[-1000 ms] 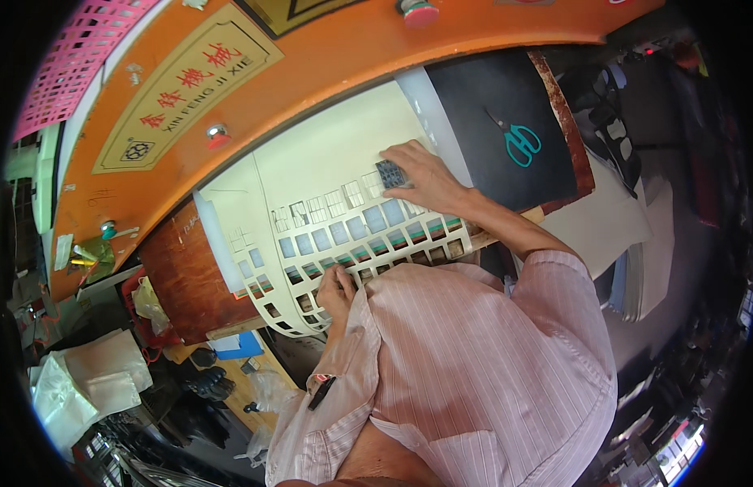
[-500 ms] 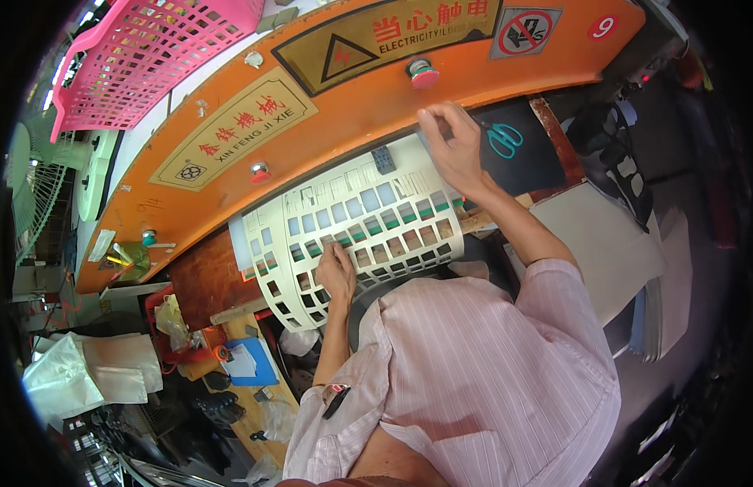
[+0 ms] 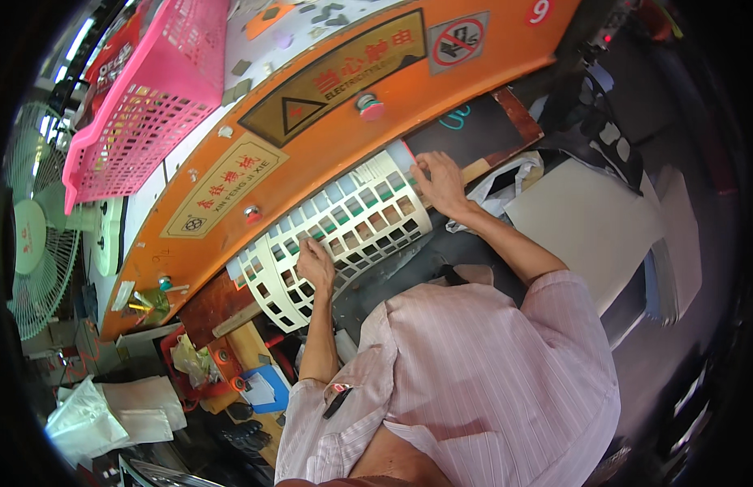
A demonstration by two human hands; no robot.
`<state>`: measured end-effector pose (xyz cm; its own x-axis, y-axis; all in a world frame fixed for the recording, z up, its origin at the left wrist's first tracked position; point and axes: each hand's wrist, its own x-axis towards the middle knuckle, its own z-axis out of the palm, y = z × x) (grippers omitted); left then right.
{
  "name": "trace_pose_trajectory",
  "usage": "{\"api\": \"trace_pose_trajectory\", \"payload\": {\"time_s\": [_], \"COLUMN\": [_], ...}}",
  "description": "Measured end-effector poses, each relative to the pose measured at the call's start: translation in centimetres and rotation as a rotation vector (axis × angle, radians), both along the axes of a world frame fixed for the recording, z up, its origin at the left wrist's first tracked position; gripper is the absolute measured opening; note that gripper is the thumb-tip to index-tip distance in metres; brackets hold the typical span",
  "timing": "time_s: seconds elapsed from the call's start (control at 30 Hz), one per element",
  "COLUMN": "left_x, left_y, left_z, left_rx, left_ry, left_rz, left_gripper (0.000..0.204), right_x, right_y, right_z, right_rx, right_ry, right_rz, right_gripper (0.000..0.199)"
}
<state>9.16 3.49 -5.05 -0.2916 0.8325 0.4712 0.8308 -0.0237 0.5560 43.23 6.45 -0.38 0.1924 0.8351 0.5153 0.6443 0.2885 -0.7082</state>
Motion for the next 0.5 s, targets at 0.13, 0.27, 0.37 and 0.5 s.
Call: {"api": "trace_pose_trajectory", "payload": {"time_s": [0.13, 0.27, 0.37, 0.5], "left_x": [-0.3, -0.5, -0.6, -0.6], "left_y": [0.0, 0.0, -0.2, -0.2], "left_z": [-0.2, -0.3, -0.4, -0.8], "left_rx": [-0.009, -0.034, -0.046, -0.079], "left_ry": [0.005, -0.014, -0.023, -0.04], "left_rz": [0.003, 0.0, 0.007, 0.043], "left_gripper": [0.033, 0.034, 0.037, 0.036], "right_x": [-1.0, -2.6, -3.5, -4.5], "right_y": [-0.4, 0.1, 1.8, 5.7], "right_z": [-3.9, -4.8, -4.2, -3.0], "right_rx": [-0.11, -0.258, -0.252, -0.333], "right_ry": [0.015, 0.187, 0.283, 0.25], "right_rz": [0.05, 0.048, 0.056, 0.049], "right_gripper": [0.031, 0.043, 0.044, 0.035]}}
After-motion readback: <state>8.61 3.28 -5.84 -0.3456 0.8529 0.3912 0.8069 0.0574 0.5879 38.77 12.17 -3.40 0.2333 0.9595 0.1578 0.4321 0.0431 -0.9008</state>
